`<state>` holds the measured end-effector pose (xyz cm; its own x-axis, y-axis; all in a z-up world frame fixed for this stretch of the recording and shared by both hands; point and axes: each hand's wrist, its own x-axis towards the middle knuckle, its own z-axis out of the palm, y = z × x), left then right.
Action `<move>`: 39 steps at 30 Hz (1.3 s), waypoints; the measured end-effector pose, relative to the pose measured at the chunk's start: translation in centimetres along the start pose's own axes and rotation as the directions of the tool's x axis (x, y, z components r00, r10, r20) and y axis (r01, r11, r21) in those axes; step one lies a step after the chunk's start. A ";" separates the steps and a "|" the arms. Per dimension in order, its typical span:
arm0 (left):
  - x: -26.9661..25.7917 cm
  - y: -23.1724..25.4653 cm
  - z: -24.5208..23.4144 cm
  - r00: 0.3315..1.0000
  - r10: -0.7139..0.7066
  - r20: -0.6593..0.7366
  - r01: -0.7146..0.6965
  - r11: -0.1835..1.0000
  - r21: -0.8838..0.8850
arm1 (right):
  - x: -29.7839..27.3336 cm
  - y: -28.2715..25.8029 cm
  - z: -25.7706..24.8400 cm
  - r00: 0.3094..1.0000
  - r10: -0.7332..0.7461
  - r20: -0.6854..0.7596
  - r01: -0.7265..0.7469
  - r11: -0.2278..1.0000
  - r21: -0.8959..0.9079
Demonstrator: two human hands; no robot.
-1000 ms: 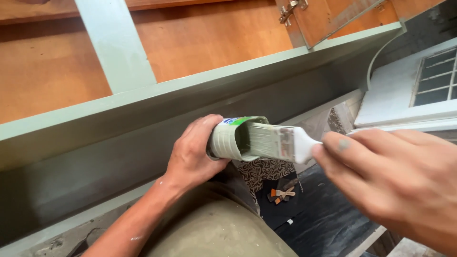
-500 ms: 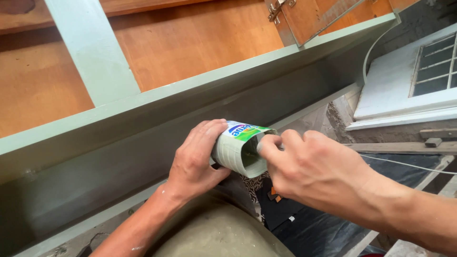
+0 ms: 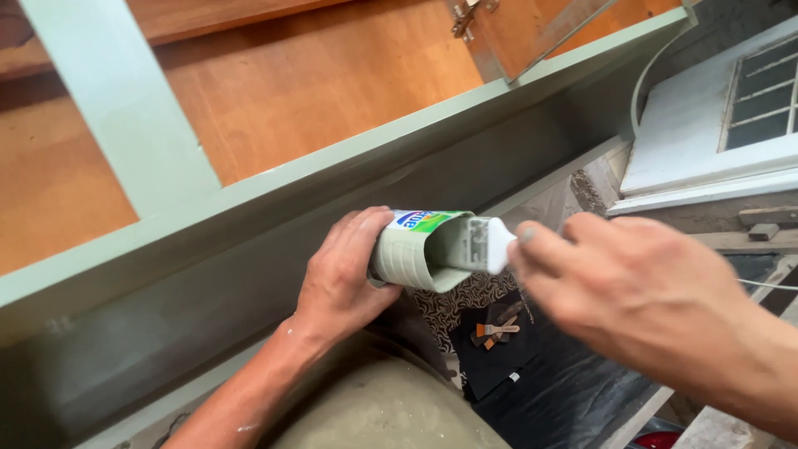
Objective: The person paints the exterior and interior surfaces of a wooden cabinet with light green paint using a brush. They repeatedly dip the brush into a paint can and apply the paint to the cabinet's edges, sides, and inner shelves.
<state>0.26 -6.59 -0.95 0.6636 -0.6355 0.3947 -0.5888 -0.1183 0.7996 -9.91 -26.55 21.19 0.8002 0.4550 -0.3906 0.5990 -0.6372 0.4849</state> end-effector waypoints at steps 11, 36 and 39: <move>2.2 -0.9 4.0 0.992 -0.045 0.118 0.040 0.998 0.041 | -5.7 1.2 2.4 0.985 0.165 0.042 -0.164 0.986 -0.034; 6.8 3.7 8.9 0.832 -0.550 -0.069 0.554 0.826 0.101 | 2.9 7.3 44.9 -0.361 0.510 0.781 0.480 -0.616 0.624; 5.0 0.3 8.1 0.800 -0.576 0.165 0.589 0.807 -0.042 | 4.6 6.9 48.8 -0.412 0.615 0.672 0.408 -0.535 0.740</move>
<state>-0.31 -15.99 -2.43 0.7944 -0.5663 -0.2195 -0.0648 -0.4383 0.8965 -3.44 -59.23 -15.46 0.0203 -0.9976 -0.0667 -0.0154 0.0664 -0.9977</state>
